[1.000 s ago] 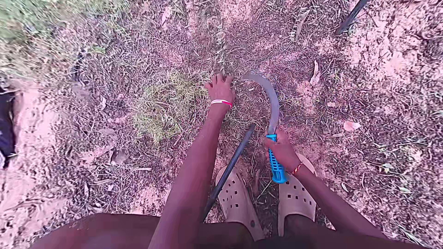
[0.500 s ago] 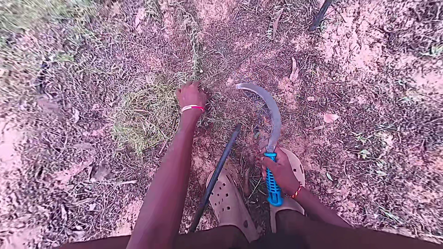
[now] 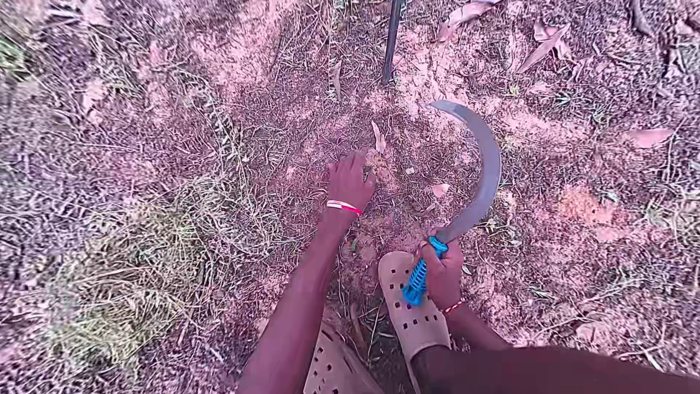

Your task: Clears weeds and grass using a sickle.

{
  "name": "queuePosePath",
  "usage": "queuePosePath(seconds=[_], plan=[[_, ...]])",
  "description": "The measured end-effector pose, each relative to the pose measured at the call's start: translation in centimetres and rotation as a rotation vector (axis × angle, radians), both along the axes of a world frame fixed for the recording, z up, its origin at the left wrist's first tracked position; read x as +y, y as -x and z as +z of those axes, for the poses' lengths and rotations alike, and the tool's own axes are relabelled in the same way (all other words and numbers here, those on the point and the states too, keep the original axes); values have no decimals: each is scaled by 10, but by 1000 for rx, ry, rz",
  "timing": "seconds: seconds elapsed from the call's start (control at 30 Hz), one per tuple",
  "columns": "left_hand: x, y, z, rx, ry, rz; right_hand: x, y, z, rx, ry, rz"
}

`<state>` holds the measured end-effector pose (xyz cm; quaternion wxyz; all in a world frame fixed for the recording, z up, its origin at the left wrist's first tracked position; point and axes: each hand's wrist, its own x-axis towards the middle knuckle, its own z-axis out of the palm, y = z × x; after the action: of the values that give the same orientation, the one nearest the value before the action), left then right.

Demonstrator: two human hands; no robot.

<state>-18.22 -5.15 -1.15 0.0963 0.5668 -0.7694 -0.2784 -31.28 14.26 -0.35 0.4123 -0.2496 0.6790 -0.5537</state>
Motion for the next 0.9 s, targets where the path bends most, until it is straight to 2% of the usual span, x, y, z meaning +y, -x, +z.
queuePosePath(seconds=[0.1, 0.2, 0.27, 0.4, 0.53, 0.6, 0.67, 0.8, 0.9], plan=[[-36, 69, -7, 132, -46, 50, -6, 18, 3, 11, -42, -5], [-57, 97, -6, 180, -159, 214, -16, 32, 9, -42, -157, 74], [-60, 96, -7, 252, -176, 339, -29, 43, 9, -36, -246, 159], [-58, 73, -19, 254, -228, 398, -35, 52, 5, 2, -415, 334], [-59, 70, -19, 203, -238, 400, 25, 51, 18, -36, -462, 342], [-55, 67, -22, 180, -197, 383, 53, 52, 18, 27, -473, 384], [-46, 69, -30, 199, -144, 377, 59, 55, 20, 132, -425, 365], [-41, 74, -33, 274, -148, 443, 13, 62, 19, 145, -222, 210], [-43, 75, -33, 295, -182, 475, -35, 71, 14, 8, -343, 310]])
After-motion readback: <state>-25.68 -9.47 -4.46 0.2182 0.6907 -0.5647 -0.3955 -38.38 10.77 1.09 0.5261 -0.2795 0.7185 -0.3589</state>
